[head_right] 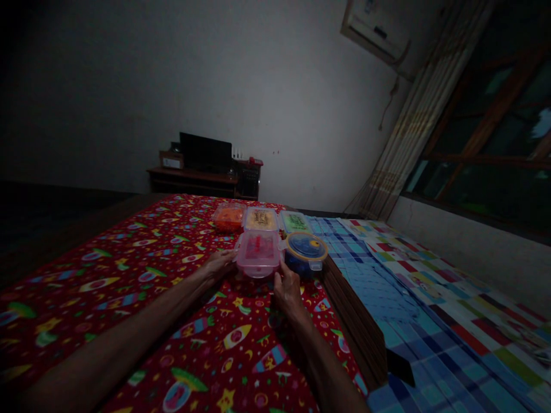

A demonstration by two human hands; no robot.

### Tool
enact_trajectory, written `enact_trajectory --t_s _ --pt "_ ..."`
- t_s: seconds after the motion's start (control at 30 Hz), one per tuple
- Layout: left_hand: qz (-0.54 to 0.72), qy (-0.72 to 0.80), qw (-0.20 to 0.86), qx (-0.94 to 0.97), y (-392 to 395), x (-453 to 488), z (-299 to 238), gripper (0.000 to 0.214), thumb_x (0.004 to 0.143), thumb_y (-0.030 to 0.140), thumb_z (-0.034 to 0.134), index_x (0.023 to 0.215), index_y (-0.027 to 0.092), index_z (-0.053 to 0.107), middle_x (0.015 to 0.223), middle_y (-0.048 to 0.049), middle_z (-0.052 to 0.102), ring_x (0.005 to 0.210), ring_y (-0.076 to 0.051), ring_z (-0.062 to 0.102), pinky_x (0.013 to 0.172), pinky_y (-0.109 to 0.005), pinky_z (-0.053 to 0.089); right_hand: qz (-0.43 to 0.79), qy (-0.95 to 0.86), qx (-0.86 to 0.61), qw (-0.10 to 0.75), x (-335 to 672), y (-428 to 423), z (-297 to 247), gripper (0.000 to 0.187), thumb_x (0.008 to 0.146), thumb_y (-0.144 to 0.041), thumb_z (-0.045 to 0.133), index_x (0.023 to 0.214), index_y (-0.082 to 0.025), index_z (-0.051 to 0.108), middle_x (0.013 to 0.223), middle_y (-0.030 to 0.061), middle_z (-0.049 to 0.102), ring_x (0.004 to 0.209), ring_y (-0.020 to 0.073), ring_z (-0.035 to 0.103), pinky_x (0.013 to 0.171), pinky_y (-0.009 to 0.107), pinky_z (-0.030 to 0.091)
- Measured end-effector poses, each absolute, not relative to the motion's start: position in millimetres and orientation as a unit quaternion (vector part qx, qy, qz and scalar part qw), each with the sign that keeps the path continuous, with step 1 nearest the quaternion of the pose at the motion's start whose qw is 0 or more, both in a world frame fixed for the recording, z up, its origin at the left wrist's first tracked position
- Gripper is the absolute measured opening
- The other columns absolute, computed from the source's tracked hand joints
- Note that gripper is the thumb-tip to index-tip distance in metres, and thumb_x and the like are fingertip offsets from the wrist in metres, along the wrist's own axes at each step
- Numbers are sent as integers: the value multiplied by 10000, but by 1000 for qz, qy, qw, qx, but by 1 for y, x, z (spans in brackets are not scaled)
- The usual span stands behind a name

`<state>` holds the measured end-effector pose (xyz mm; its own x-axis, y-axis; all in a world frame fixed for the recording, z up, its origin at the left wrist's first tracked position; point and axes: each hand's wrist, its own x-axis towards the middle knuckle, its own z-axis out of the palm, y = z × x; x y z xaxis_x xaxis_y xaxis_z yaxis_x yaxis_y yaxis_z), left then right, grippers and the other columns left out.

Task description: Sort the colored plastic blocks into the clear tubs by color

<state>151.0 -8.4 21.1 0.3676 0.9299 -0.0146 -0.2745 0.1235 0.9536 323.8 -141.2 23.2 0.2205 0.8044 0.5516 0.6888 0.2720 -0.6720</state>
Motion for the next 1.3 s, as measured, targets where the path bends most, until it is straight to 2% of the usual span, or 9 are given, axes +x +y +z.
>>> enact_trajectory --t_s 0.27,0.4,0.6,0.73,0.87,1.0,1.13,1.23,1.3 --pt "448 362 671 467 -8 153 14 365 611 390 799 782 109 639 728 -65 700 617 -148 659 596 -235 539 31 -622 -616 483 327 -142 15 545 805 -157 414 1334 -169 542 1052 85 718 895 182 663 816 274 505" --pt "450 378 653 477 -6 148 14 348 686 443 704 773 118 614 683 -46 665 589 -136 638 567 -234 528 -22 -613 -645 456 326 -147 13 485 854 -179 386 1303 -144 565 961 103 732 720 170 666 703 246 504" --pt "479 426 601 477 10 128 6 138 752 285 576 758 153 540 596 18 574 480 -94 575 491 -198 484 -126 -567 -722 377 347 -154 12 336 864 -155 395 970 -134 713 823 120 725 709 179 663 686 244 465" --pt "494 434 573 490 13 124 -4 73 704 203 582 738 160 534 609 30 562 492 -82 573 543 -196 497 -187 -568 -722 348 362 -156 -6 337 887 -164 368 996 -105 682 801 139 697 732 187 635 726 277 458" --pt "489 427 563 513 8 123 -7 120 647 166 588 763 157 561 664 11 610 582 -96 618 618 -204 510 -205 -604 -688 347 366 -159 -15 347 921 -194 340 1067 -123 646 867 144 683 800 194 615 737 287 452" --pt "458 424 555 550 4 102 0 172 610 213 597 774 162 607 658 -9 644 598 -139 632 601 -240 508 -187 -603 -706 321 360 -160 -3 326 917 -188 355 915 -151 679 768 110 681 714 169 609 656 244 410" --pt "390 443 462 662 -3 57 7 155 582 288 581 692 197 643 589 -10 643 583 -191 612 554 -269 478 -148 -585 -737 303 339 -164 21 311 907 -182 385 769 -160 663 677 66 673 595 136 595 577 227 335" --pt "373 443 375 724 -14 24 5 162 601 326 574 681 226 674 693 -38 693 713 -237 638 623 -290 485 -129 -669 -658 321 309 -172 37 268 908 -183 399 799 -163 642 721 53 680 605 124 601 578 222 326" --pt "373 440 316 753 -23 9 1 182 646 341 558 709 233 689 766 -51 708 782 -249 639 684 -303 487 -114 -747 -589 287 283 -175 41 214 888 -155 426 800 -170 620 717 41 674 589 116 591 560 221 316"
